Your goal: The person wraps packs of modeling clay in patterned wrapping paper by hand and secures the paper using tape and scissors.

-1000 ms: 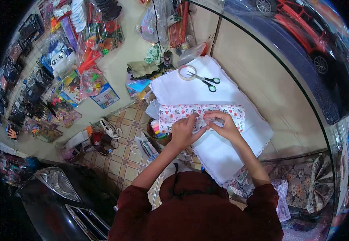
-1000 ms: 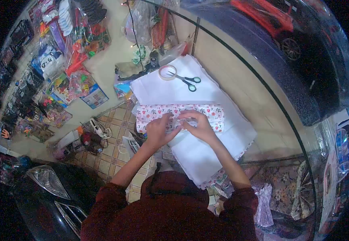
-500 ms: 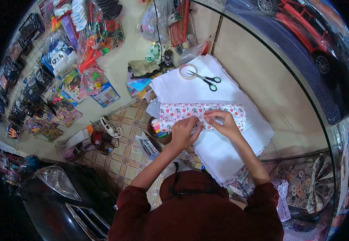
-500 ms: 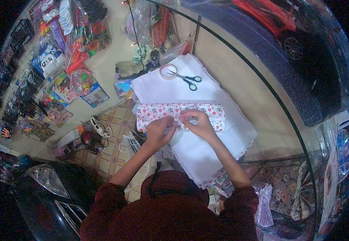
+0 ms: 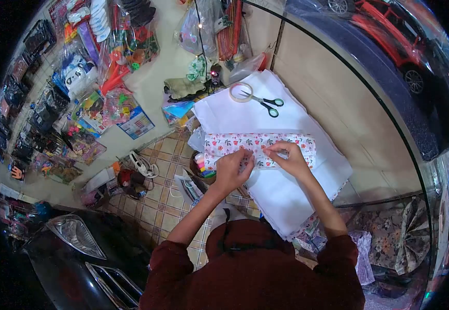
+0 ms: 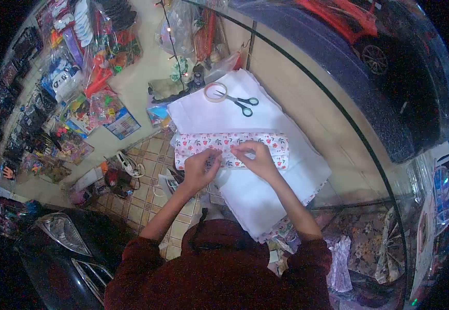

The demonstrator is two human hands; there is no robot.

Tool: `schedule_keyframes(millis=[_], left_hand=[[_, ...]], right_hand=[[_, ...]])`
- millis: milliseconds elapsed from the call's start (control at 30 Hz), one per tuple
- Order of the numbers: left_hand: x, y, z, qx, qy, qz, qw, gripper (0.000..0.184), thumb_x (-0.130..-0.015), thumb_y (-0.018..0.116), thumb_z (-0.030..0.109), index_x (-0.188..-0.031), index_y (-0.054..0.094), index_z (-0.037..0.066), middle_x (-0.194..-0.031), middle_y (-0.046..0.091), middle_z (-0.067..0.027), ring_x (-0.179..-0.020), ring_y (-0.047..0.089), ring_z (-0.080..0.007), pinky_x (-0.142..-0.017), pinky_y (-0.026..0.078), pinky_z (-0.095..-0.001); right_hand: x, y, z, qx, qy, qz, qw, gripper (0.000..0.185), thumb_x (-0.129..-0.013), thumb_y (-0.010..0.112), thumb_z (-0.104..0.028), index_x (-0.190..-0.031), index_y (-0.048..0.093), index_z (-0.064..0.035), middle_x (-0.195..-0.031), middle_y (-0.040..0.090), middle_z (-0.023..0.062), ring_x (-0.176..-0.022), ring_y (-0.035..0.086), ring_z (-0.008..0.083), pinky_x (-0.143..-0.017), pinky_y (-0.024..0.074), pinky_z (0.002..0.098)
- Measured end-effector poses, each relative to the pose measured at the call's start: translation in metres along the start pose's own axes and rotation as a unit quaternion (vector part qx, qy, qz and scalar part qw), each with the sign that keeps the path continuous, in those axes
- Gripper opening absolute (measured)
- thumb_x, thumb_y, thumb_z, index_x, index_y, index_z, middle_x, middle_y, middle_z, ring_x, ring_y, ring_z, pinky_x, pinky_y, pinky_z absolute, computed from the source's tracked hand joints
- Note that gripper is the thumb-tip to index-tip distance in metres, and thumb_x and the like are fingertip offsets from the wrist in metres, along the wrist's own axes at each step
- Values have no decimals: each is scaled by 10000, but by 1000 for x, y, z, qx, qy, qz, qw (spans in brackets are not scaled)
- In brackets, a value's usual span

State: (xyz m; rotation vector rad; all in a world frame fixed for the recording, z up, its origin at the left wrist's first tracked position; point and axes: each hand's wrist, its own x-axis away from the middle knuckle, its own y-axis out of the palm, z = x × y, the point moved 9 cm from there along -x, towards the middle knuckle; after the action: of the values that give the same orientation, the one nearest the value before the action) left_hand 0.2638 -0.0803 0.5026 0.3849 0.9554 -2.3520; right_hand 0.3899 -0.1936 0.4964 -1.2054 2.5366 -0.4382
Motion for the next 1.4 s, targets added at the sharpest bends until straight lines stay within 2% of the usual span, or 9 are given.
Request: schedule_keyframes(millis=[200, 300, 500, 600, 800, 1000, 1200, 1300, 1400], left_hand=[[-3, -4, 3, 9, 24, 26, 999, 122, -801, 664, 161, -853, 643, 54, -774, 681, -114, -651, 669, -267, -579, 518, -353], [-2, -3, 2, 18, -23, -6, 1000, 154, -804, 662, 136, -917, 659, 31, -864, 684, -133, -783, 676, -281, -694, 522, -347], [-4, -5, 4, 10, 23, 21, 999, 128, -747, 682, 155, -798, 634, 47, -976, 641, -78, -788, 656, -247, -655, 517, -342], [-6, -2, -1, -4, 3, 19, 1000, 132, -719, 698, 159, -741, 636, 45, -1071, 610, -68, -847, 648, -236, -680, 519, -341], [-8, -1, 0, -19, 1, 16, 1000, 146, -708, 707, 163, -673, 631, 43, -1081, 604, -84, -876, 649, -245, -693, 523, -344], [-12, 5, -5, -46, -37, -22, 998, 140, -698, 710, 176, -726, 657, 49, -1107, 609, -75, -918, 631, -255, -751, 511, -351], [-13, 8, -5, -58, -46, -41, 996, 126, -680, 709, 171, -713, 665, 58, -1114, 612, -86, -921, 628, -262, -759, 513, -353], [-15, 4, 1, -69, -8, -6, 998, 118, -654, 699, 133, -611, 630, 48, -1079, 616, -107, -844, 640, -256, -673, 528, -349], [-14, 7, -3, -65, -38, -40, 996, 120, -676, 707, 168, -694, 667, 56, -1107, 618, -95, -926, 630, -259, -769, 513, -356]], right_hand=[[1, -8, -19, 81, -58, 35, 994, 130, -789, 738, -109, -857, 715, -1, -833, 673, 120, -794, 650, 204, -744, 509, 303], [3, -7, -23, 102, -92, 46, 990, 107, -764, 747, -91, -791, 697, 0, -810, 653, 122, -760, 642, 221, -714, 508, 312], [2, -2, -21, 140, -111, 21, 984, 116, -705, 751, -65, -703, 652, -7, -812, 632, 113, -784, 628, 219, -717, 504, 304], [-1, 0, -12, 166, -77, 14, 983, 116, -673, 749, -58, -695, 647, -6, -810, 609, 112, -772, 618, 226, -708, 504, 314], [-3, 2, -10, 189, -67, 10, 980, 134, -658, 748, -61, -669, 631, 2, -795, 577, 102, -756, 600, 224, -694, 499, 315], [-3, 4, -7, 173, -62, 20, 983, 176, -637, 746, -101, -623, 580, -41, -763, 565, 111, -810, 572, 306, -748, 453, 406], [-4, 5, -12, 204, -90, 32, 974, 163, -625, 745, -80, -609, 593, -24, -714, 555, 93, -739, 566, 249, -676, 458, 351], [-5, 6, -9, 209, -86, 25, 974, 177, -616, 752, -83, -598, 584, -30, -710, 550, 94, -735, 560, 250, -675, 455, 351], [-6, 7, -12, 211, -92, 23, 973, 185, -605, 761, -85, -599, 585, -29, -707, 545, 94, -732, 554, 250, -658, 447, 357]])
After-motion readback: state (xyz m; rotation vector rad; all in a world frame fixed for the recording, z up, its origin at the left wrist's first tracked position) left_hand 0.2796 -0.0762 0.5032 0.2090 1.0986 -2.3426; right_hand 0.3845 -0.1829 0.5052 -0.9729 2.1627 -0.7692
